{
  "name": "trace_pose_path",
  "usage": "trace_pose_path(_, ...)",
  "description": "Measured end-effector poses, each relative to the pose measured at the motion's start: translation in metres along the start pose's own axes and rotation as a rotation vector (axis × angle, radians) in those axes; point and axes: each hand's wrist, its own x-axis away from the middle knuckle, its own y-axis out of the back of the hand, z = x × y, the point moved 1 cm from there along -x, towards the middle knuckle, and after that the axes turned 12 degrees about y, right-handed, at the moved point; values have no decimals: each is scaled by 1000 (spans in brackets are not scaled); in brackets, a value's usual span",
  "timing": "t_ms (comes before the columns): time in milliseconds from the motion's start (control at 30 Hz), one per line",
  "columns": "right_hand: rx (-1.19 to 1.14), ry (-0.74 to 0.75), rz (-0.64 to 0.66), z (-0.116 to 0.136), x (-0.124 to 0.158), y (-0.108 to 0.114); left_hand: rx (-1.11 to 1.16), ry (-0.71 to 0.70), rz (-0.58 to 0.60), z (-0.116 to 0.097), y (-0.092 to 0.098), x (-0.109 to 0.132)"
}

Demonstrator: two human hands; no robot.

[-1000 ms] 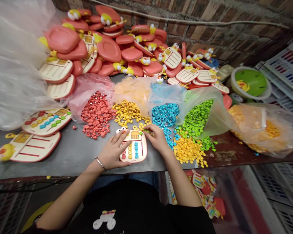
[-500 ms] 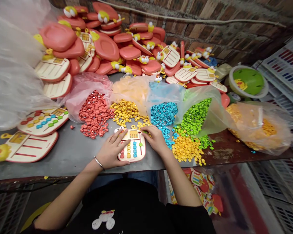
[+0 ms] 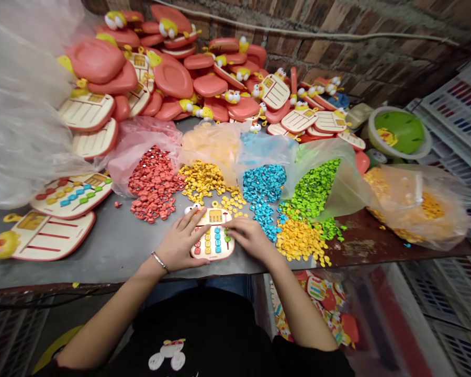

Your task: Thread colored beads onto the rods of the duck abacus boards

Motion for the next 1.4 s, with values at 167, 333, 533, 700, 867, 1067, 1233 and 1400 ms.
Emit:
trace_pose_path(167, 43, -43, -288, -7, -16, 1, 6, 3, 5, 0, 0, -1)
trace_pose_path(333, 190, 45, -193, -27, -32, -19, 6, 5, -8, -1, 2, -1)
trace_pose_path(533, 321, 51, -115, -22, -22, -22, -10, -3, -19, -1, 2, 0)
trace_pose_path(700, 193, 8, -184, -7, 8, 17, -11, -7, -29, 0, 2, 0)
trace_pose_path(867, 597, -320, -503, -44, 52, 75, -2, -11, -31, 1, 1, 0)
trace_pose_path(1067, 773, -508, -215, -83, 64, 83, -11, -9, -36, 1, -1, 0)
trace_pose_path(1233, 718, -394, -359, -61, 52, 71, -12, -8, -33, 1, 0, -1)
trace_pose_path(1400, 418, -163, -443, -21, 18, 42, -18, -9, -26, 0, 1, -1)
